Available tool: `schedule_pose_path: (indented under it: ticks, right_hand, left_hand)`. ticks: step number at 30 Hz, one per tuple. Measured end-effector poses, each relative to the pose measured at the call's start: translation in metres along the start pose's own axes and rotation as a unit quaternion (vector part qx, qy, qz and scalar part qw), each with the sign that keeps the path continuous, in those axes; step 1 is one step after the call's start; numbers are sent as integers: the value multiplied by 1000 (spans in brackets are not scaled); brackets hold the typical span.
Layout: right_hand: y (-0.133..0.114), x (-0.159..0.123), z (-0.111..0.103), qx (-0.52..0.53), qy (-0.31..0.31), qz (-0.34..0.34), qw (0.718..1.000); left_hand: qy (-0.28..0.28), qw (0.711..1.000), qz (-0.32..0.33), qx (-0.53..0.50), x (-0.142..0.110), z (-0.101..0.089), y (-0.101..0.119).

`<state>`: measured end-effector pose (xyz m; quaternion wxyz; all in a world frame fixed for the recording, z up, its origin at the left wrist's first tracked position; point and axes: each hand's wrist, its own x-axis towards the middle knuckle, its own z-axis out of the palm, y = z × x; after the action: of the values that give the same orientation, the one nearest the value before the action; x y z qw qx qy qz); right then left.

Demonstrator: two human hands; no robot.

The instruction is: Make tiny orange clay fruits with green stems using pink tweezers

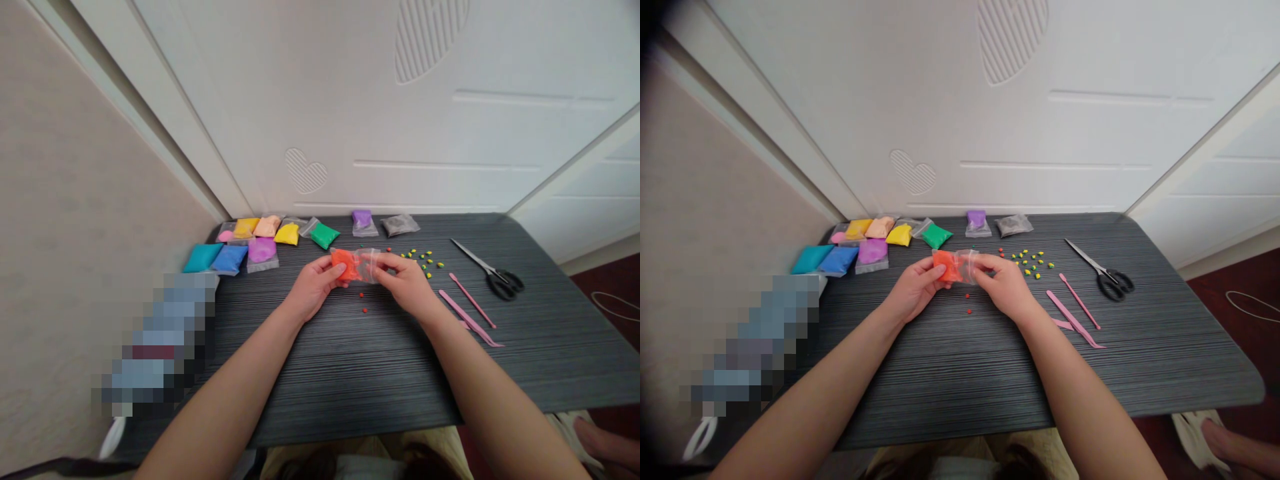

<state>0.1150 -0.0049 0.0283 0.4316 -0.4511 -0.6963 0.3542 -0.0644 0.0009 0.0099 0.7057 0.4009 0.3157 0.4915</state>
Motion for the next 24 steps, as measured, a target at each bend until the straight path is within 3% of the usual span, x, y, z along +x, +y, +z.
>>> schedule_pose_path:
  ticks: [4, 10, 17, 24]
  right_hand:
    - [-2, -1, -1, -48, 6, -13, 999]
    - [-1, -1, 0, -17, -18, -1, 1000]
    - [2, 0, 0, -57, -11, -52, 997]
    - [3, -1, 4, -84, -13, -60, 995]
  left_hand:
    - [1, 1000, -9, -7, 0, 0, 1]
    - [2, 1000, -14, 1, 0, -1, 0]
    - [-11, 1000, -14, 17, -1, 0, -1]
    - [-27, 999, -28, 33, -2, 0, -1]
